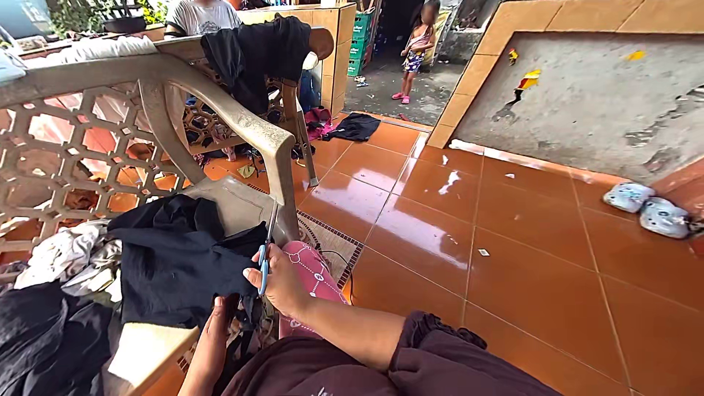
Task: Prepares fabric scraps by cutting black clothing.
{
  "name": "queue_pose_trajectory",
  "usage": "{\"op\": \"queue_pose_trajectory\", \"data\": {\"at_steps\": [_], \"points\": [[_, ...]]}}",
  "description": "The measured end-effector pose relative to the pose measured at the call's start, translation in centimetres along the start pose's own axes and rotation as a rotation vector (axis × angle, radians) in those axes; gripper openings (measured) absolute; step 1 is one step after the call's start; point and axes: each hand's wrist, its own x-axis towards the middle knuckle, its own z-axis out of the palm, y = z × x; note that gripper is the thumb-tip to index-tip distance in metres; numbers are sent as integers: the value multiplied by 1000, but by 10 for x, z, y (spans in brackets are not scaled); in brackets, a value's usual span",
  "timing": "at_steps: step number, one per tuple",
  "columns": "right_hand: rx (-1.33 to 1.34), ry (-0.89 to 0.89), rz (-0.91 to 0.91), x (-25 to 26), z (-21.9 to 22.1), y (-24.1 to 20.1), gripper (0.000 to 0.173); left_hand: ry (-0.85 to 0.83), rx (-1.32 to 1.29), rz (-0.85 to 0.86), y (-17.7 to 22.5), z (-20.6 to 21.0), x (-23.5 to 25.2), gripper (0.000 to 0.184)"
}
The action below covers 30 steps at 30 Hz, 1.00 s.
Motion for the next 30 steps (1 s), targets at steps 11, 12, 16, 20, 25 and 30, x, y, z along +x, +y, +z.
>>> {"op": "queue_pose_trajectory", "data": {"at_steps": [11,12,16,20,25,30], "points": [[117,-27,3,1,-8,-12,25,-749,-285,-315,0,-19,28,94],[110,-48,9,0,-7,-12,26,-779,-334,-329,-2,-19,29,90],[118,-91,3,-1,-7,-15,26,-585,-439,-274,3,-9,27,85],[126,-44,-21,4,-14,-15,25,-121,-534,-42,9,3,29,46],[34,-41,-1,11,-28,-5,26,63,-616,70,28,6,24,31],[-242,17,-63,10,-54,2,38,18,-583,68,37,14,16,26]]}}
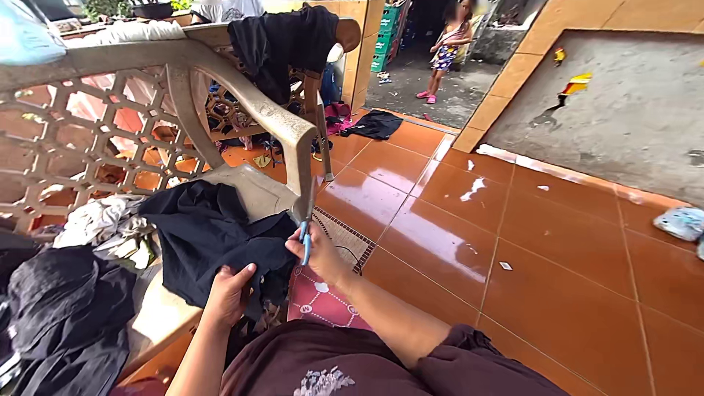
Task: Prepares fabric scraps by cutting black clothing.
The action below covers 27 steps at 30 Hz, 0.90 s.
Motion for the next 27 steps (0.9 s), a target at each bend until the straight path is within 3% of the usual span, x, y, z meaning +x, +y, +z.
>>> {"op": "queue_pose_trajectory", "data": {"at_steps": [2,4,10,12,18,23,27], "points": [[-44,41,-4,-6,-13,5,43,10,49,-19,6,3,-1,35],[-42,-47,23,-15,-26,9,40,17,88,-33,10,3,1,39],[-149,-735,221,-59,-39,16,68,-73,121,-129,18,-1,7,37],[-222,-838,254,-66,-37,21,61,-106,114,-130,20,-2,9,33],[-278,-871,262,-66,-39,29,52,55,82,-103,25,1,14,29],[-176,-897,297,-66,-40,30,58,65,17,-104,27,3,12,27],[-147,-860,313,-67,-38,28,51,55,142,-115,28,9,12,19]]}}
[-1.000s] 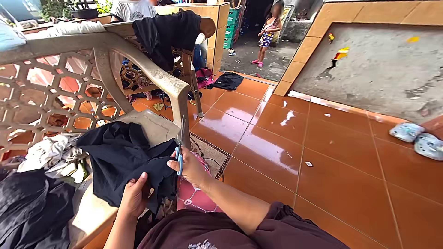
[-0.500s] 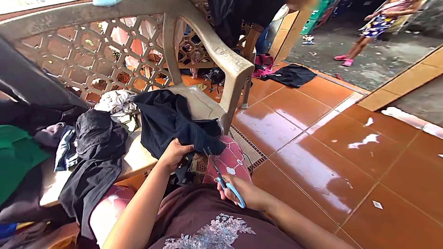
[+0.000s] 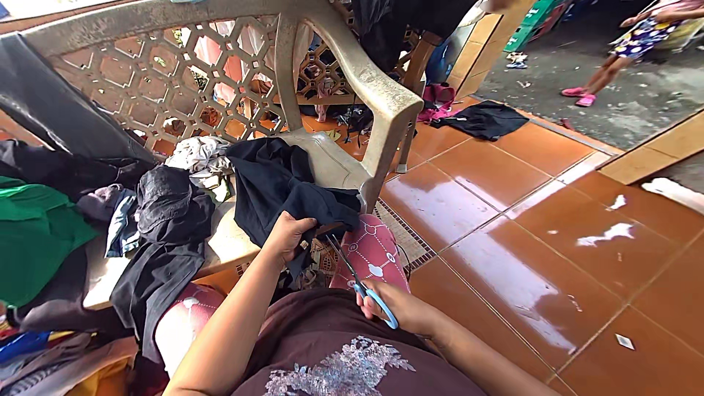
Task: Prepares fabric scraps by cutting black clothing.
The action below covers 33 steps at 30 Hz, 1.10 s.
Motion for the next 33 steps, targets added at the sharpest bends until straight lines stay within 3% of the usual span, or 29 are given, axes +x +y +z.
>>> {"op": "queue_pose_trajectory", "data": {"at_steps": [6,18,33], "points": [[40,184,103,4,6,-7,24,8,139,34,-2,12,-6,30],[69,93,103,5,3,-4,25,0,-124,-12,5,8,-11,24],[108,278,10,25,3,-11,25,-74,-121,-54,-4,4,-12,28]]}}
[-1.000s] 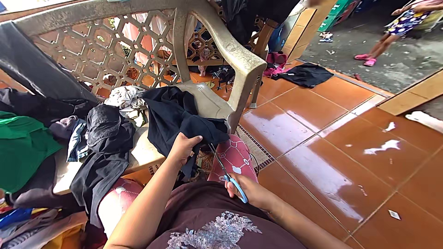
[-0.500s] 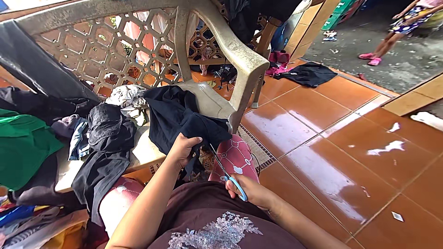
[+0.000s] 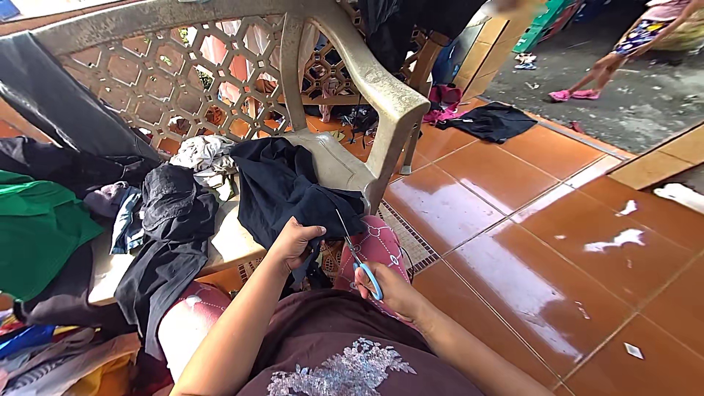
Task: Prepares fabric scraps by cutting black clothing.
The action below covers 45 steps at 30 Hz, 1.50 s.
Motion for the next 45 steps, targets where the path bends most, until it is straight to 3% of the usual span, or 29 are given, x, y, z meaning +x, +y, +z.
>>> {"op": "queue_pose_trajectory", "data": {"at_steps": [10,17,24,33,37,41,45], "points": [[12,32,6,-8,-2,6,20,-56,28,-42,-3,-8,-3,30],[138,-42,103,-16,-1,8,20,25,48,-87,-10,-4,-14,28],[118,-143,78,-12,3,-1,21,-53,66,-137,-12,-5,-20,31],[97,-64,70,-12,7,1,21,-39,63,-115,-14,-12,-20,29],[79,-52,99,-14,6,2,19,105,25,-90,-12,-6,-22,17],[85,-75,107,-14,8,4,18,295,-1,-5,-15,-6,-18,30],[93,-107,125,-13,10,3,19,293,-18,-6,-18,-8,-24,43]]}}
